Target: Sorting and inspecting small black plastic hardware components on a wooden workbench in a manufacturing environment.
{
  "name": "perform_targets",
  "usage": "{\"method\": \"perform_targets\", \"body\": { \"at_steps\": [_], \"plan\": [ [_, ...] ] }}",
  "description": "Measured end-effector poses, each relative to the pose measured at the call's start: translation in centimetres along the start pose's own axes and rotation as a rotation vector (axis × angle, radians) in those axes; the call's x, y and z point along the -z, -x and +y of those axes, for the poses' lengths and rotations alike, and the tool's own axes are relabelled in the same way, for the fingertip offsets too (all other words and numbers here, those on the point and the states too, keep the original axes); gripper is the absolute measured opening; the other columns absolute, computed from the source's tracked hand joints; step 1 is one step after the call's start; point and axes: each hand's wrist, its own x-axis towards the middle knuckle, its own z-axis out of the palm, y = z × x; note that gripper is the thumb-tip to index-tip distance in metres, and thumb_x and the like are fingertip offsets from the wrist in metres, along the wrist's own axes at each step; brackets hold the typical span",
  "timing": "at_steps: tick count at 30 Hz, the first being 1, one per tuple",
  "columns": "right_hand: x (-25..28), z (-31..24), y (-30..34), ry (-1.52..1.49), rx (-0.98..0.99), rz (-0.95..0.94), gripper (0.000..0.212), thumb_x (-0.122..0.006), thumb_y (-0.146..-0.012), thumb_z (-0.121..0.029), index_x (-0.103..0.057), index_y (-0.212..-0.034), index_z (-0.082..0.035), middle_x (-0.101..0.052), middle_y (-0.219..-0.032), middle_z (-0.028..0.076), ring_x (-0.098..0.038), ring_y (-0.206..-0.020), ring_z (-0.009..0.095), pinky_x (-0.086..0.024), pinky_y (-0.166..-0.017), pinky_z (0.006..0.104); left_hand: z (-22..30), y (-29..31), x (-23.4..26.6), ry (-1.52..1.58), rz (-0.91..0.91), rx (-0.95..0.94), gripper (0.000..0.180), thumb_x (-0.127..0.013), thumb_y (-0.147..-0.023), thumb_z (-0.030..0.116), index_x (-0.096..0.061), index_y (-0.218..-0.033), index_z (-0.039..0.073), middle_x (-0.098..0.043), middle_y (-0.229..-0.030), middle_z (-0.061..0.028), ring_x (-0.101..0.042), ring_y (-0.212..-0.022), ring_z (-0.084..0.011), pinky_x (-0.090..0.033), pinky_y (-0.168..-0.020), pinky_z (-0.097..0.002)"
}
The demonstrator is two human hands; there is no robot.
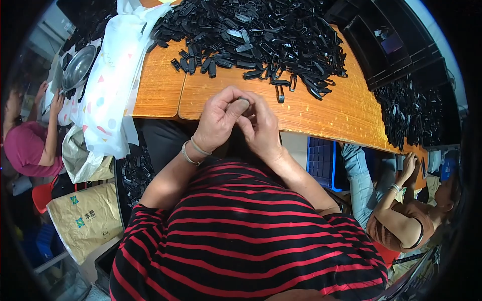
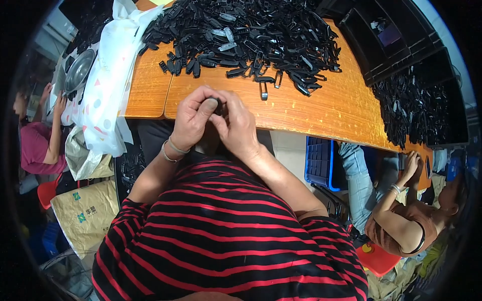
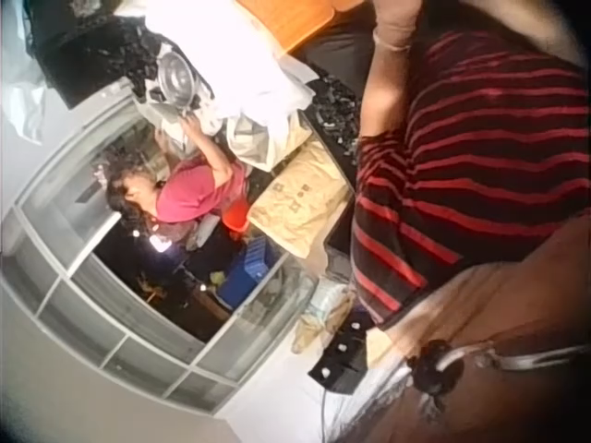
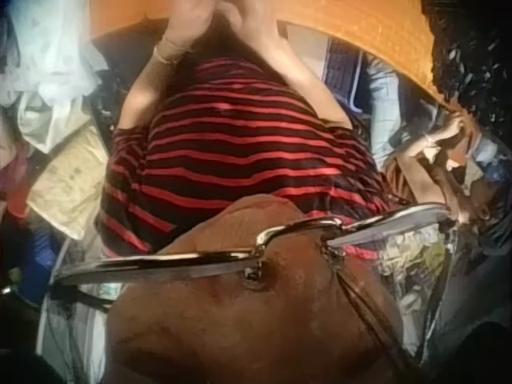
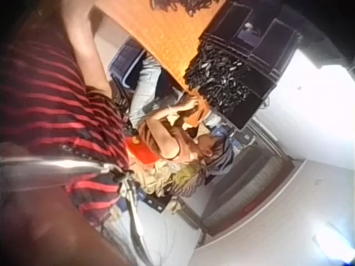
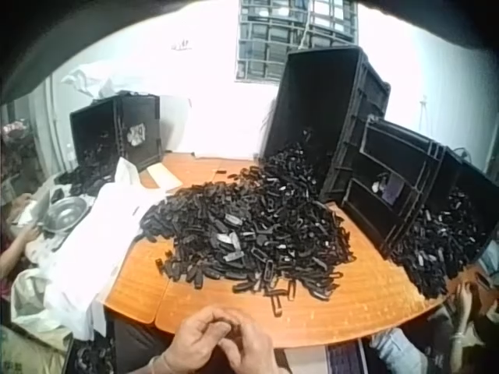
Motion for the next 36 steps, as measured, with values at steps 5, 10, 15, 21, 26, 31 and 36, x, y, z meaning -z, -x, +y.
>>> {"method": "perform_targets", "body": {
  "at_steps": [5,10,15,21,26,31,36],
  "plan": [
    [-1.5,-2.2,0.0,-0.183,-0.053,0.040,0.046,-0.073,-0.077,-0.005,-0.054,-0.119,-0.002,-0.060,-0.089,0.013,-0.061,-0.071,0.025,-0.049,-0.061,0.0334,1.1,1.2,1.4,-0.007,0.005,0.087,0.019,-0.052,-0.100,0.018,-0.059,-0.094,0.001,-0.059,-0.082,-0.0005,-0.053,-0.075,-0.0058,-0.044,-0.066,-0.0201],
    [-1.5,-0.5,-0.3,-0.109,-0.095,-0.313,0.042,-0.077,-0.081,-0.017,-0.059,-0.116,-0.004,-0.061,-0.080,0.006,-0.059,-0.071,0.011,-0.049,-0.064,0.0267,3.3,4.2,5.7,-0.311,0.057,0.402,0.024,-0.051,-0.100,0.021,-0.059,-0.087,0.003,-0.057,-0.075,-0.0014,-0.052,-0.070,-0.0068,-0.044,-0.062,-0.0229],
    [4.2,1.4,-1.6,0.155,-0.314,-0.152,0.024,-0.074,-0.082,-0.014,-0.065,-0.100,0.000,-0.063,-0.073,0.007,-0.061,-0.067,0.014,-0.050,-0.063,0.0285,6.9,11.4,12.9,-1.480,-0.066,0.449,0.017,-0.067,-0.085,0.017,-0.068,-0.094,0.003,-0.064,-0.088,-0.0146,-0.063,-0.082,-0.0339,-0.049,-0.070,-0.0394],
    [7.4,3.2,-2.7,0.779,-0.289,-0.088,0.034,-0.078,-0.077,-0.026,-0.065,-0.095,-0.001,-0.065,-0.089,0.015,-0.065,-0.080,0.033,-0.051,-0.069,0.0407,4.8,3.9,7.5,-1.151,0.104,0.005,0.022,-0.065,-0.087,0.016,-0.067,-0.105,0.004,-0.068,-0.094,-0.0157,-0.068,-0.086,-0.0296,-0.052,-0.074,-0.0357],
    [7.1,3.9,-2.9,0.753,-0.298,-0.098,0.026,-0.075,-0.078,-0.017,-0.065,-0.095,0.000,-0.066,-0.092,0.018,-0.065,-0.083,0.035,-0.051,-0.074,0.0409,-1.6,-4.6,2.4,-1.117,0.042,0.003,0.025,-0.065,-0.086,0.026,-0.066,-0.106,0.010,-0.069,-0.078,-0.0126,-0.067,-0.077,-0.0332,-0.052,-0.068,-0.0411],
    [8.1,4.3,-2.7,0.755,-0.270,-0.173,0.024,-0.072,-0.078,-0.017,-0.064,-0.095,-0.001,-0.064,-0.094,0.019,-0.065,-0.083,0.035,-0.052,-0.073,0.0427,-4.7,-7.9,1.2,-1.332,-0.082,-0.013,0.023,-0.070,-0.081,0.026,-0.064,-0.091,0.007,-0.067,-0.077,-0.0123,-0.066,-0.076,-0.0320,-0.051,-0.065,-0.0430],
    [9.1,3.9,-3.2,0.603,-0.350,-0.186,0.022,-0.070,-0.080,-0.015,-0.063,-0.094,0.001,-0.064,-0.087,0.018,-0.065,-0.075,0.030,-0.051,-0.071,0.0389,-4.3,-7.1,1.5,-1.279,-0.005,-0.099,0.021,-0.074,-0.076,0.017,-0.062,-0.087,0.005,-0.064,-0.084,-0.0119,-0.064,-0.081,-0.0317,-0.050,-0.067,-0.0408]
  ]
}}
